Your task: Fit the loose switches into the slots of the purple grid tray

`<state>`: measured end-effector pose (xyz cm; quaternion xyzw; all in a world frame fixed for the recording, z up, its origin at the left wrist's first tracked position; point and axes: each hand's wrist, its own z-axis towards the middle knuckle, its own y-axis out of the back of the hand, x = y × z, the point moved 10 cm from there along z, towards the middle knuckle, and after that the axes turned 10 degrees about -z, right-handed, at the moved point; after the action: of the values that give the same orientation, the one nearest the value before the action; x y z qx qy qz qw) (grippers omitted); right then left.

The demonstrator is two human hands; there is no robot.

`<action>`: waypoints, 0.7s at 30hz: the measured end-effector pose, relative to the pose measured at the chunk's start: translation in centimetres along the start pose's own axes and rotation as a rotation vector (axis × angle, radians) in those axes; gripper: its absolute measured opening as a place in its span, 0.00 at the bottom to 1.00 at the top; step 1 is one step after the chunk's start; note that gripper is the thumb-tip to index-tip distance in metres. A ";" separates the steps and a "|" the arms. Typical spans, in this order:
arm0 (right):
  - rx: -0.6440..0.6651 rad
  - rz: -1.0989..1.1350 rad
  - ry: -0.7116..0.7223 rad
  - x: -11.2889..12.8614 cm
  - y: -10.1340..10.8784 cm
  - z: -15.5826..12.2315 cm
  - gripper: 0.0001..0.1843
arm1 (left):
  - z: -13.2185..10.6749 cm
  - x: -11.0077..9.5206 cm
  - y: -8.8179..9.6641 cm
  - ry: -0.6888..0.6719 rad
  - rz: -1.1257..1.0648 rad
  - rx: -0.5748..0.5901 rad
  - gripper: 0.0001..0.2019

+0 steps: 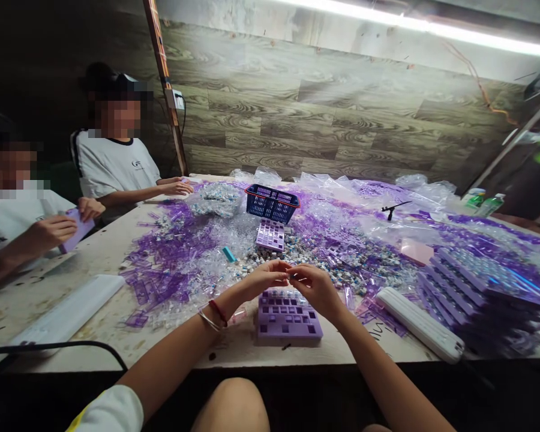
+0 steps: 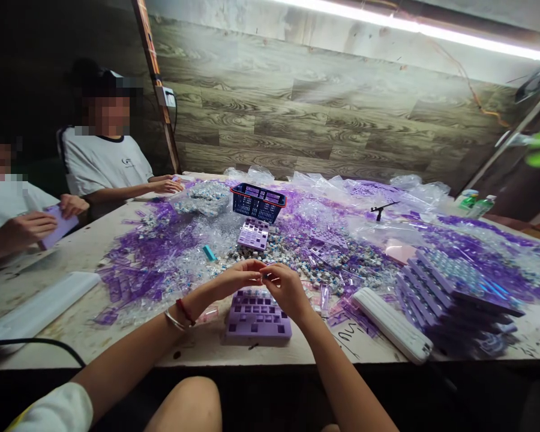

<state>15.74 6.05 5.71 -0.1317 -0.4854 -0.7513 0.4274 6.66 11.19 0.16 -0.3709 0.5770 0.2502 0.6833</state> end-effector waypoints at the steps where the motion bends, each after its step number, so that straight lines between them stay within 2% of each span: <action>1: 0.027 -0.021 -0.006 -0.1 0.0 -0.1 0.09 | 0.2 -0.7 1.4 -0.054 0.175 -0.078 0.09; 2: 0.061 -0.050 -0.014 -0.2 0.0 -0.2 0.10 | 0.2 -1.9 3.0 -0.134 0.388 -0.195 0.07; 4: 0.151 -0.128 -0.023 -0.2 -0.1 -0.6 0.12 | -0.3 -4.4 5.5 -0.299 0.768 -0.395 0.12; 6: 0.252 -0.226 -0.020 -0.1 -0.4 -1.0 0.11 | -0.5 -5.3 6.8 -0.377 1.026 -0.452 0.18; 8: 0.336 -0.317 -0.015 0.1 -0.8 -1.4 0.08 | -0.1 -4.7 7.7 -0.353 1.181 -0.427 0.20; 10: 0.396 -0.375 -0.010 0.2 -1.3 -1.7 0.08 | 0.4 -3.5 8.1 -0.311 1.268 -0.350 0.19; 13: 0.426 -0.414 -0.007 0.2 -2.1 -1.8 0.10 | 0.8 -2.3 8.2 -0.281 1.338 -0.268 0.18; 21: 0.395 -0.342 0.020 -0.4 -2.7 -1.8 0.09 | 0.7 -2.7 8.0 -0.259 1.372 -0.267 0.14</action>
<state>14.27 5.22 2.94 0.0460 -0.6336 -0.7045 0.3165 0.39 16.80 1.07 0.0280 0.5589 0.7347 0.3835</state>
